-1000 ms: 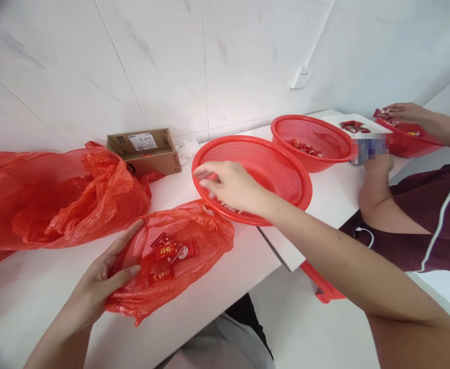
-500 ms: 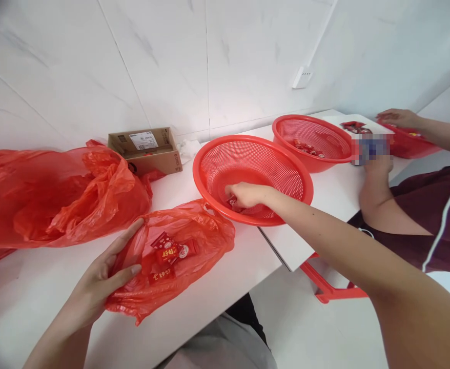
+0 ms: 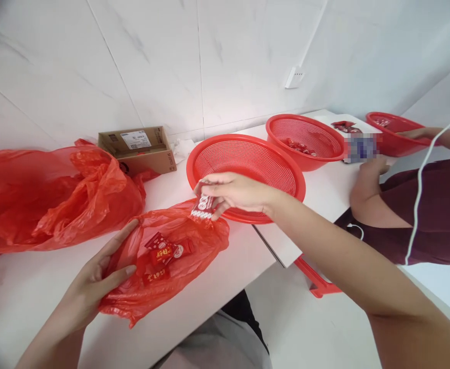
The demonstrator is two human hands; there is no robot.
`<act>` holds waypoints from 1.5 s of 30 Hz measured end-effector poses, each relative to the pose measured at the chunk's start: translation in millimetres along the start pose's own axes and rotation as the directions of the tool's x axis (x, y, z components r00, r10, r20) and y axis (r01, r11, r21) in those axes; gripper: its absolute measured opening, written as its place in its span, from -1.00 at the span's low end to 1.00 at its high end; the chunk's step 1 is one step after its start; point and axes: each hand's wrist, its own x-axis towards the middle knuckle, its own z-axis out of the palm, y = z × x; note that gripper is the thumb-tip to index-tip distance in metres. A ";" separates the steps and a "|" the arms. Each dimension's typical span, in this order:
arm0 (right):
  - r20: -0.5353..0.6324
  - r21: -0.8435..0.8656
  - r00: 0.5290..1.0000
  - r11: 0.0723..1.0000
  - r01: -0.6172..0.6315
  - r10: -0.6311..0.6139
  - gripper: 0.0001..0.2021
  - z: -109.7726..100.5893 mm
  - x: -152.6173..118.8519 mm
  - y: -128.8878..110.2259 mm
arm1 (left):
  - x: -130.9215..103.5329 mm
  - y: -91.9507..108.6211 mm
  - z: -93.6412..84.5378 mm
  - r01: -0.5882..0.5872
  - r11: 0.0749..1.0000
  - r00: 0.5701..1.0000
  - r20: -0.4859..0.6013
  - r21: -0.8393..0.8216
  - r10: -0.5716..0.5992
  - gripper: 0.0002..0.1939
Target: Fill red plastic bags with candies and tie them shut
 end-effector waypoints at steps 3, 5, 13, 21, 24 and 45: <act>0.067 -0.107 0.997 0.993 -0.040 0.047 -0.79 33.2 7.7 4.6 | -0.6 1.0 0.7 0.004 1.000 1.000 -0.001 -0.021 -0.004 -0.20; -0.017 -0.187 1.000 0.982 -0.014 0.011 -0.74 39.0 12.1 2.6 | -1.0 1.8 1.1 0.003 0.999 1.000 0.004 -0.032 -0.002 -0.20; -0.440 -0.798 0.894 0.495 -0.344 -0.088 -0.61 -81.6 -1.9 12.5 | -2.4 2.7 2.2 -0.024 0.999 1.000 0.010 -0.043 0.025 -0.19; -0.436 -0.838 0.862 0.231 -0.494 0.260 -0.83 -109.3 -8.3 57.0 | -0.8 2.2 1.6 -0.036 0.999 0.999 0.020 0.018 0.036 -0.21; -0.397 -0.812 0.888 0.362 -0.458 0.232 -0.90 -109.9 -7.7 44.5 | -0.3 1.1 1.4 -0.006 1.000 1.000 -0.001 -0.015 0.006 -0.18; -0.274 -0.651 0.886 0.750 0.116 -0.375 -0.80 37.6 -26.4 22.9 | -2.6 2.5 1.5 -0.047 0.999 0.999 0.011 -0.020 0.047 -0.22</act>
